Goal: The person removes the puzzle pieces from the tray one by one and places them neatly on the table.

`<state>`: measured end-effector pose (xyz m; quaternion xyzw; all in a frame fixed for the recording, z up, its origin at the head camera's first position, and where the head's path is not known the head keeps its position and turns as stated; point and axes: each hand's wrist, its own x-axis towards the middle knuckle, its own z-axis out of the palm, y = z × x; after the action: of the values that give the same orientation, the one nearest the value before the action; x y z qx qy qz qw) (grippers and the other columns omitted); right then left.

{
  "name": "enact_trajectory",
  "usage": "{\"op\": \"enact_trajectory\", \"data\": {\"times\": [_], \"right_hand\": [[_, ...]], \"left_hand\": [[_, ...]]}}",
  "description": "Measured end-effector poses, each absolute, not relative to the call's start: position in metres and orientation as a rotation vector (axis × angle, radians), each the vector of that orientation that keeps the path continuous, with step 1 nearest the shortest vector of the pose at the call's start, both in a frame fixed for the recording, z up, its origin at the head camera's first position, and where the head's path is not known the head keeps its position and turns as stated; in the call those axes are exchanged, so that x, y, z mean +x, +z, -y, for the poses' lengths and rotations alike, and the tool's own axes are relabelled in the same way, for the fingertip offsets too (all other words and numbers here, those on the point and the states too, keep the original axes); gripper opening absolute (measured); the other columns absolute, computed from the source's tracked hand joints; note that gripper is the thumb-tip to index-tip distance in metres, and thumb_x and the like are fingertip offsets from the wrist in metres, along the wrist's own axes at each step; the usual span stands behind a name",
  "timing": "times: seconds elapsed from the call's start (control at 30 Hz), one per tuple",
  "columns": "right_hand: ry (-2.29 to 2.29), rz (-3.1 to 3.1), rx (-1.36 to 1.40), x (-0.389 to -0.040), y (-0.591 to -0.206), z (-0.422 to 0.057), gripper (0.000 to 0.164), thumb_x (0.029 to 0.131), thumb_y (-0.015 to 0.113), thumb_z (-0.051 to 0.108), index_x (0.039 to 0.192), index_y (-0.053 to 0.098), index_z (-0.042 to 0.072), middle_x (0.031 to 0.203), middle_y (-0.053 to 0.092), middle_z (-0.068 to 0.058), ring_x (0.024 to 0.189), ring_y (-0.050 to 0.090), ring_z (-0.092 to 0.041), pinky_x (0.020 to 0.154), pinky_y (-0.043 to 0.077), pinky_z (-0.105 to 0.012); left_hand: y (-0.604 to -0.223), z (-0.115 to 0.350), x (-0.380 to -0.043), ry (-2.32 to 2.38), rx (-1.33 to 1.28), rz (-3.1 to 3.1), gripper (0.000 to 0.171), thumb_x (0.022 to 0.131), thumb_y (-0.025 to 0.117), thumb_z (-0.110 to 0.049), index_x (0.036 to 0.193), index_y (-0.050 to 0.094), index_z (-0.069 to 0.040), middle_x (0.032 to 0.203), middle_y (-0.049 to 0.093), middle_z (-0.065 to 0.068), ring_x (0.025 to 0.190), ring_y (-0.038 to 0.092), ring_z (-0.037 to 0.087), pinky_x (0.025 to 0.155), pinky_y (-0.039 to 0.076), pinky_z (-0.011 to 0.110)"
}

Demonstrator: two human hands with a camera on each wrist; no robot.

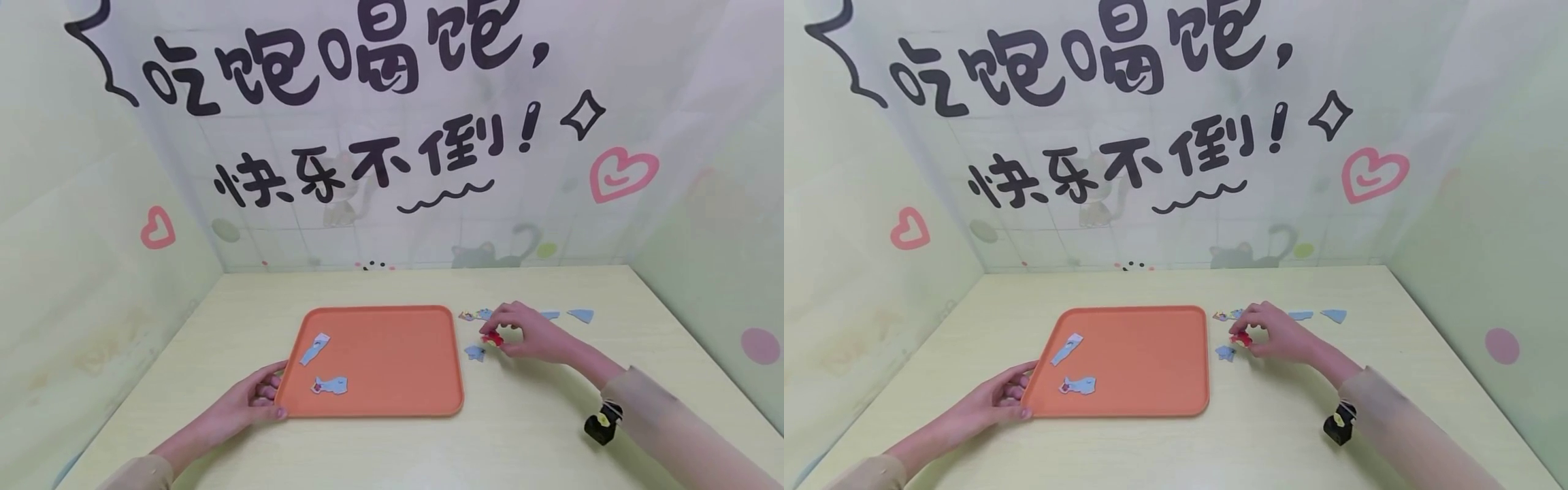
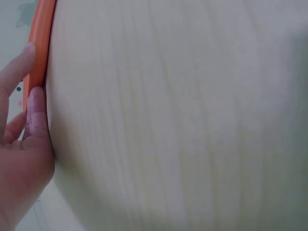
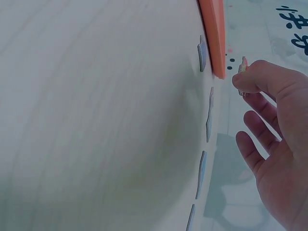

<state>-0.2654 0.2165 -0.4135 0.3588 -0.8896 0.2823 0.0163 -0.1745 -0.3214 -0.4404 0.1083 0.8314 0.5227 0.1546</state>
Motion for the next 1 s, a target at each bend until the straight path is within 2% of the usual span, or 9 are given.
{"op": "enact_trajectory", "data": {"times": [0.3, 0.53, 0.73, 1.0], "right_hand": [[0.859, 2.824, 1.081, -0.264, -0.422, -0.23, 0.034, 0.082, 0.074, 0.002, 0.108, 0.072, 0.023, 0.108, 0.067, 0.008, 0.1, 0.053, -0.021, 0.084, 0.049, -0.035], [0.808, 2.876, 1.072, -0.262, -0.427, -0.239, 0.032, 0.083, 0.075, 0.006, 0.107, 0.073, 0.026, 0.106, 0.066, 0.009, 0.097, 0.054, -0.014, 0.084, 0.047, -0.032], [0.909, 2.92, 1.138, -0.265, -0.43, -0.245, 0.032, 0.085, 0.073, 0.005, 0.111, 0.073, 0.024, 0.11, 0.066, 0.005, 0.095, 0.054, -0.013, 0.081, 0.047, -0.025], [1.002, 2.94, 1.256, -0.271, -0.43, -0.251, 0.03, 0.091, 0.069, 0.008, 0.118, 0.07, 0.02, 0.115, 0.064, 0.001, 0.104, 0.055, -0.016, 0.088, 0.048, -0.025]], "left_hand": [[-0.44, 0.322, -0.174, 1.472, 0.277, -2.398, 0.092, 0.083, 0.079, -0.019, 0.154, 0.024, 0.001, 0.125, 0.045, 0.02, 0.098, 0.051, 0.005, 0.083, 0.051, 0.015], [-0.441, 0.322, -0.174, 1.461, 0.271, -2.402, 0.091, 0.084, 0.079, -0.019, 0.154, 0.025, 0.0, 0.126, 0.044, 0.02, 0.098, 0.051, 0.005, 0.083, 0.051, 0.015], [-0.441, 0.321, -0.174, 1.474, 0.303, -2.393, 0.092, 0.084, 0.079, -0.019, 0.154, 0.024, 0.002, 0.125, 0.045, 0.021, 0.097, 0.051, 0.005, 0.082, 0.051, 0.015], [-0.44, 0.322, -0.176, 1.464, 0.276, -2.403, 0.091, 0.083, 0.079, -0.019, 0.154, 0.026, 0.0, 0.124, 0.044, 0.018, 0.097, 0.051, 0.004, 0.082, 0.052, 0.015]]}}
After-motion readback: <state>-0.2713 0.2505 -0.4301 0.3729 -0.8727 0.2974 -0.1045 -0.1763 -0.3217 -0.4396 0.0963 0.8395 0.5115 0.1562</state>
